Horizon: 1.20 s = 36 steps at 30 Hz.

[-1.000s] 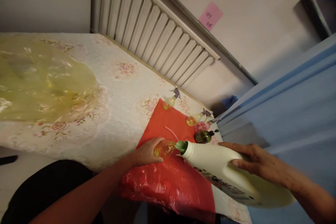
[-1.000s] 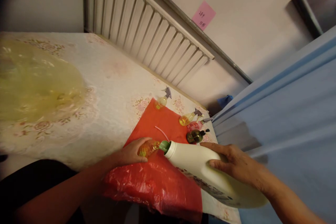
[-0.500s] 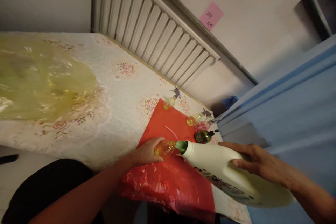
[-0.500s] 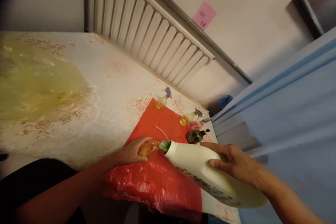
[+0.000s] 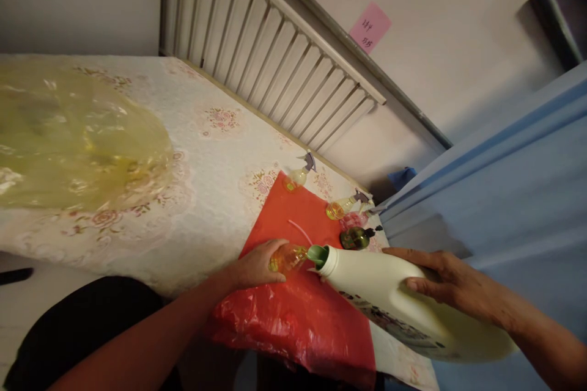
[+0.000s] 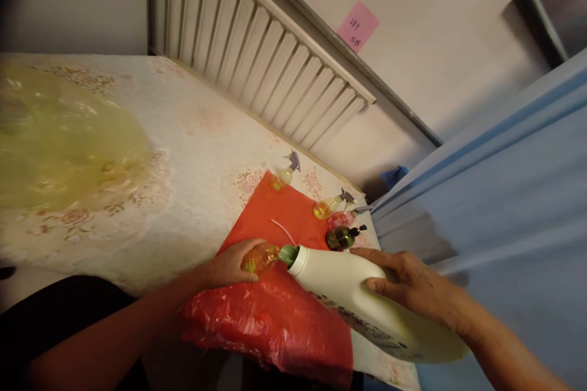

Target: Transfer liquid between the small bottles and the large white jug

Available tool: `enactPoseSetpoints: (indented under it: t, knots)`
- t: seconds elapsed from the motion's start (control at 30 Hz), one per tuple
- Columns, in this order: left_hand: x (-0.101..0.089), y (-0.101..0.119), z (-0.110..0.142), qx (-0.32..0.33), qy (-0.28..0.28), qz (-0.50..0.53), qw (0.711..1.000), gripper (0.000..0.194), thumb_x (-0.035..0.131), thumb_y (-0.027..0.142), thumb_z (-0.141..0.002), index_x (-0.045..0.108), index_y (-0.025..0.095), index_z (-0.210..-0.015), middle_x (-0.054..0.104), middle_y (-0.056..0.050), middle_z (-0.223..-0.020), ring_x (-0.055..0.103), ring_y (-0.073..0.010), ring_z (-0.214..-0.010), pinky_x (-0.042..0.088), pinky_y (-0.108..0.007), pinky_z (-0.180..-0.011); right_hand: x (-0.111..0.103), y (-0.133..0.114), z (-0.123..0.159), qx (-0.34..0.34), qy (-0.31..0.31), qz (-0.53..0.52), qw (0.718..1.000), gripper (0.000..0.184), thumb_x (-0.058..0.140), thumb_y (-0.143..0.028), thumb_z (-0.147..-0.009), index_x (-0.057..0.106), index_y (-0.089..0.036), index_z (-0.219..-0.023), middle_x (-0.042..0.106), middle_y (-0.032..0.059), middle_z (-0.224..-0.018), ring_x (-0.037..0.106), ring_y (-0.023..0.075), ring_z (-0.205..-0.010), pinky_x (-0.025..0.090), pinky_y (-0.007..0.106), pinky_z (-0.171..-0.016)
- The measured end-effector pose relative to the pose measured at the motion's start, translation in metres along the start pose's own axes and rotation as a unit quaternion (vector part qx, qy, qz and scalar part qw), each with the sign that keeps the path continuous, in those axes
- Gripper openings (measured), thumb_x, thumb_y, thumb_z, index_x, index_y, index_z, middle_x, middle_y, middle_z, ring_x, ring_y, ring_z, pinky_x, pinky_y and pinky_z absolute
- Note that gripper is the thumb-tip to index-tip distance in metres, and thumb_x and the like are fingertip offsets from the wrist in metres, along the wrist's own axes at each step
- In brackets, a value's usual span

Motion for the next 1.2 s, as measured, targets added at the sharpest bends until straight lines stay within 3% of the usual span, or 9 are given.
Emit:
enactPoseSetpoints:
  t: [0.73,1.2]
  knots:
    - [0.001,-0.001,0.000,0.003,-0.004,-0.009,1.000,0.082,0.073,0.032,-0.062,0.040,0.022,-0.137,0.050,-0.008,-0.142,0.046,-0.0287,-0.130,0.036,-0.040,-0.110,0.000,0.011,-0.004,-0.012,-0.005,0.004,1.000,0.058,0.057,-0.050,-0.085,0.049,-0.028,-0.138,0.070,0.0035,-0.118,0.067,0.0293,-0.100,0.057,0.034,-0.081]
    - [0.000,0.001,0.000,0.003,0.002,-0.012,1.000,0.081,0.073,0.031,-0.061,0.042,0.022,-0.135,0.052,-0.009,-0.140,0.047,-0.0277,-0.129,0.037,-0.039,-0.109,-0.001,0.012,-0.005,-0.003,-0.002,0.005,1.000,0.062,0.057,-0.051,-0.084,0.048,-0.025,-0.139,0.067,0.0067,-0.123,0.065,0.0310,-0.105,0.056,0.035,-0.086]
Point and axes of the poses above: each hand's wrist, its own z-axis away from the middle knuckle, its own x-axis out of the palm, y = z × x, the point moved 4 cm from there along -z, towards the middle knuckle
